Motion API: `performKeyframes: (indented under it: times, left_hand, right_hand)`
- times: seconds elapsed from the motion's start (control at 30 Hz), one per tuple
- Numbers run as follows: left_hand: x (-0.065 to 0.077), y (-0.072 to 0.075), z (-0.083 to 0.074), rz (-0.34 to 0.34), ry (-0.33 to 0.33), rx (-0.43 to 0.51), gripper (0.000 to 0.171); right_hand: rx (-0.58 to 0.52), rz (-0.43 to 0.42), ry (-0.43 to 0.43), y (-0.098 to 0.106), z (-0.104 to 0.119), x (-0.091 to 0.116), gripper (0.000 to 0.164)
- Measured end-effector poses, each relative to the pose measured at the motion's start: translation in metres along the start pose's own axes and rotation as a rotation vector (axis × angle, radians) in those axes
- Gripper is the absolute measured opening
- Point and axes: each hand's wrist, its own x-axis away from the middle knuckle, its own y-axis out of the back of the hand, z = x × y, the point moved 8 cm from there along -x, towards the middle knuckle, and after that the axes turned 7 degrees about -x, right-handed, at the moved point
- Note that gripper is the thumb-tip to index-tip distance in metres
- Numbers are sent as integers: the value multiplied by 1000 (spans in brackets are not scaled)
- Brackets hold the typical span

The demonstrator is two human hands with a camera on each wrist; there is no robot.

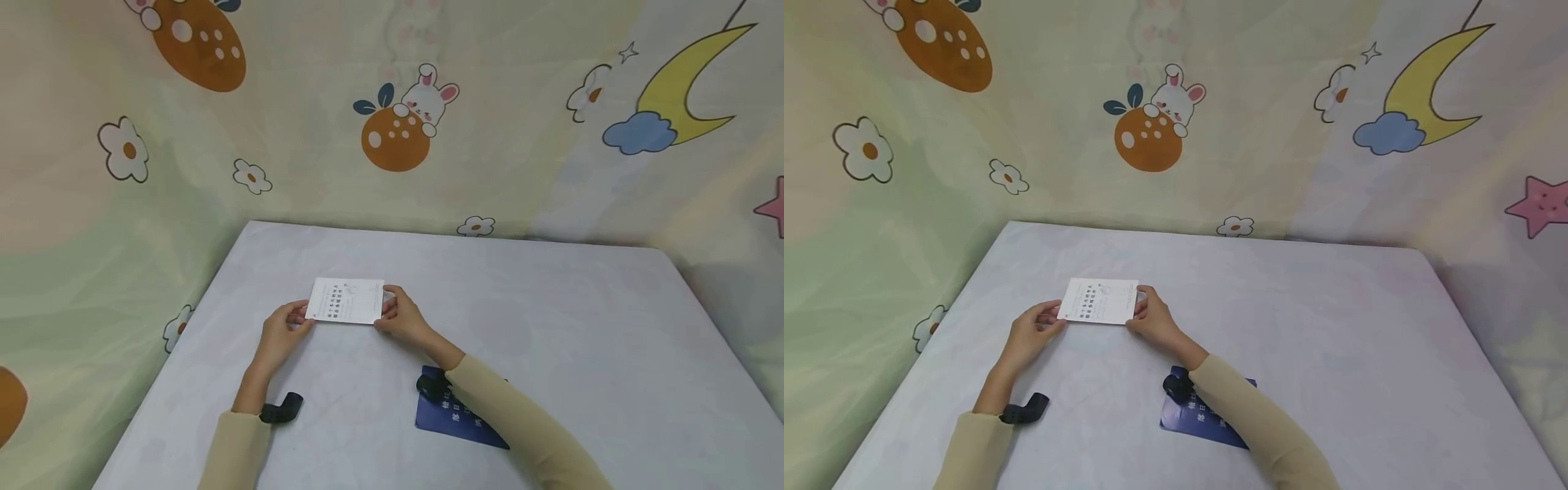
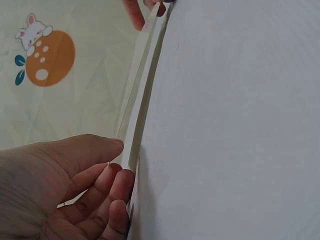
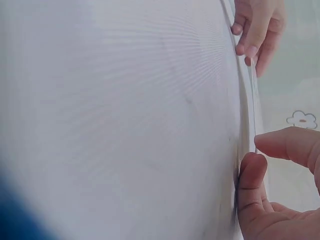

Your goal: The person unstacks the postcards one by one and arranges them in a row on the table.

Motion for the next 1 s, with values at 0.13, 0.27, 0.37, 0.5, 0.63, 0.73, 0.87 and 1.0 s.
performKeyframes:
  times: [0.13, 0.27, 0.37, 0.5, 0.63, 0.73, 0.87, 1.0]
  left_hand:
    - [-2, 6, 6, -1, 11, -10, 44]
    - [-3, 12, 14, 5, 37, -24, 43]
    - [-3, 16, 18, 4, 55, -31, 44]
    - [-3, 20, 24, -7, 89, -50, 45]
    - [-4, 25, 29, -30, 111, -68, 45]
    - [-3, 29, 33, -33, 123, -72, 45]
    - [-1, 33, 37, -32, 147, -68, 45]
    - [-1, 37, 39, -44, 164, -63, 46]
  right_hand:
    - [4, 7, 10, -8, 4, -6, 78]
    - [10, 17, 23, -17, 6, -11, 78]
    - [27, 23, 25, -24, 8, -14, 77]
    - [41, 26, 27, -33, 10, -18, 76]
    - [42, 32, 35, -42, 14, -21, 74]
    - [54, 36, 36, -48, 16, -24, 73]
    - [67, 38, 43, -55, 17, -27, 73]
    - [63, 32, 59, -60, 20, -30, 73]
